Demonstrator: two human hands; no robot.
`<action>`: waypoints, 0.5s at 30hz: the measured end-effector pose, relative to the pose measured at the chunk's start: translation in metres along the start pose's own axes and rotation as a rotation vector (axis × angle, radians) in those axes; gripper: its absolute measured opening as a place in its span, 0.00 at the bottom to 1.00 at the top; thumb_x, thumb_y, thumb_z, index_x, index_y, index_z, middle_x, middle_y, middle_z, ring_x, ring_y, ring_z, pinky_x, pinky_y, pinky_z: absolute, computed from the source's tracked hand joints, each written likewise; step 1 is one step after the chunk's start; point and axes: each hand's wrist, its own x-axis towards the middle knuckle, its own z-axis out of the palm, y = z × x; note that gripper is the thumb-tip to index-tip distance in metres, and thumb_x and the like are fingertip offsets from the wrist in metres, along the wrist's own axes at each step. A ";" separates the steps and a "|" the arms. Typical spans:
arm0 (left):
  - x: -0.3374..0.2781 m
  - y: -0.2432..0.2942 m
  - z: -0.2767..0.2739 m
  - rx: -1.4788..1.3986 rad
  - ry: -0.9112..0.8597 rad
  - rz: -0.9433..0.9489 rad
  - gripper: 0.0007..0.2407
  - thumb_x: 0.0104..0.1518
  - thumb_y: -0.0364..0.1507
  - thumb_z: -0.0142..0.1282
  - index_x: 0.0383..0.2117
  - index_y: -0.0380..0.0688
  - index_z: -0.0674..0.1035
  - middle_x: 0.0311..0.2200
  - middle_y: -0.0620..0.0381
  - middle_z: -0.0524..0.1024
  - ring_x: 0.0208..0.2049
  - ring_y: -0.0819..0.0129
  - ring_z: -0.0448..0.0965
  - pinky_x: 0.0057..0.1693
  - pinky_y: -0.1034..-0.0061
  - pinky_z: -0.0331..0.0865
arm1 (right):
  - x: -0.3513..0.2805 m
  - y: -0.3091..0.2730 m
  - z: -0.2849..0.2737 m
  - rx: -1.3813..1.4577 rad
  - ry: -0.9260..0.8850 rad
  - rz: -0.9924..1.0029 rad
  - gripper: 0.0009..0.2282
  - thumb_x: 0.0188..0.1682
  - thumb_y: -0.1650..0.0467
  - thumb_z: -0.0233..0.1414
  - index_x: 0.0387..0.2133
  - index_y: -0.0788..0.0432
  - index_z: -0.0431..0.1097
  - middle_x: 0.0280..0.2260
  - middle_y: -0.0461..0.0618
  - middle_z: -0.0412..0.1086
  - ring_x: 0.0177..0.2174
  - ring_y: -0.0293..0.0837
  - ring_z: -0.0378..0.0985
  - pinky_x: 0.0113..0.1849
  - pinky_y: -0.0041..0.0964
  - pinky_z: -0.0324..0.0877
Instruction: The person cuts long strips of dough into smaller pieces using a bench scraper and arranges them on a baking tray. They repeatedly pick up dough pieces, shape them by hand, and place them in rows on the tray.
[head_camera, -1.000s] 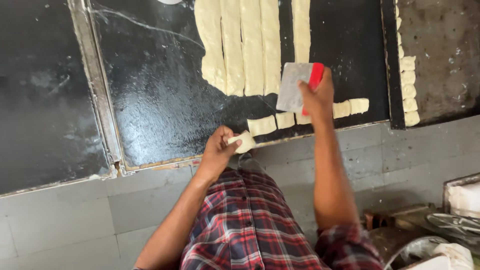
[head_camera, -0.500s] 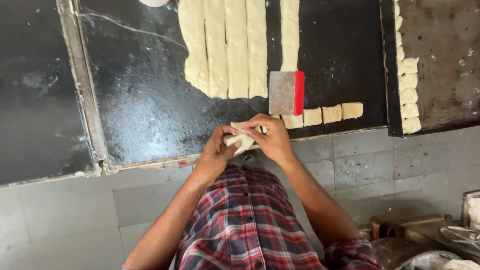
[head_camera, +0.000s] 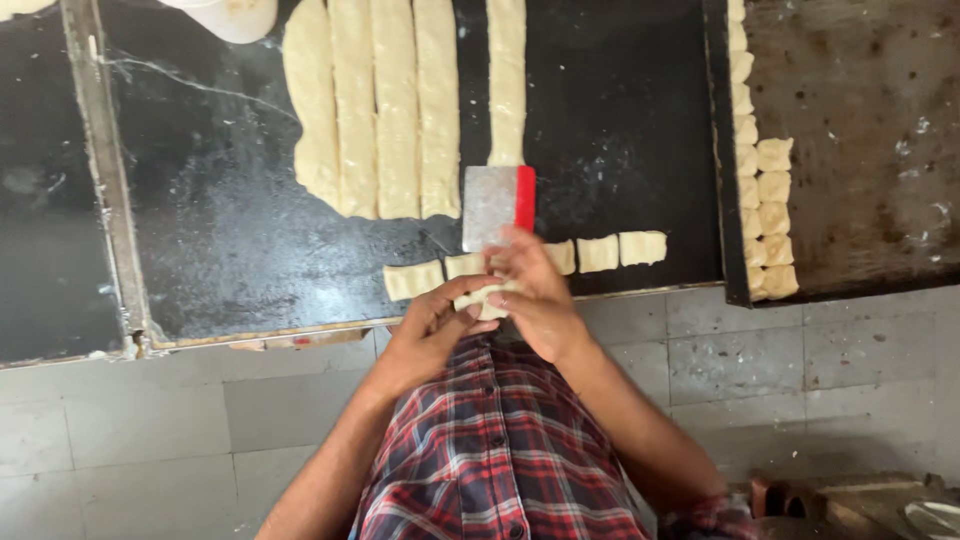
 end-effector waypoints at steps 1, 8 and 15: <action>0.002 0.000 0.005 -0.020 -0.014 -0.021 0.13 0.65 0.20 0.46 0.55 0.34 0.74 0.52 0.55 0.75 0.50 0.75 0.77 0.58 0.77 0.76 | -0.003 0.000 -0.009 0.298 -0.076 0.150 0.29 0.45 0.69 0.65 0.60 0.60 0.64 0.52 0.53 0.68 0.52 0.48 0.69 0.53 0.49 0.66; 0.015 -0.026 0.047 0.070 0.298 0.106 0.09 0.60 0.18 0.57 0.47 0.34 0.77 0.50 0.55 0.78 0.46 0.73 0.79 0.49 0.77 0.79 | -0.012 -0.010 -0.065 -0.136 0.028 0.107 0.12 0.52 0.81 0.60 0.49 0.70 0.76 0.41 0.57 0.75 0.37 0.44 0.77 0.41 0.37 0.74; 0.020 0.012 0.048 0.616 0.205 -0.304 0.14 0.61 0.25 0.60 0.52 0.38 0.77 0.33 0.45 0.80 0.31 0.64 0.77 0.40 0.74 0.69 | 0.005 -0.049 -0.038 -0.965 -0.222 -0.403 0.10 0.49 0.76 0.63 0.43 0.57 0.78 0.42 0.49 0.77 0.42 0.43 0.81 0.43 0.34 0.78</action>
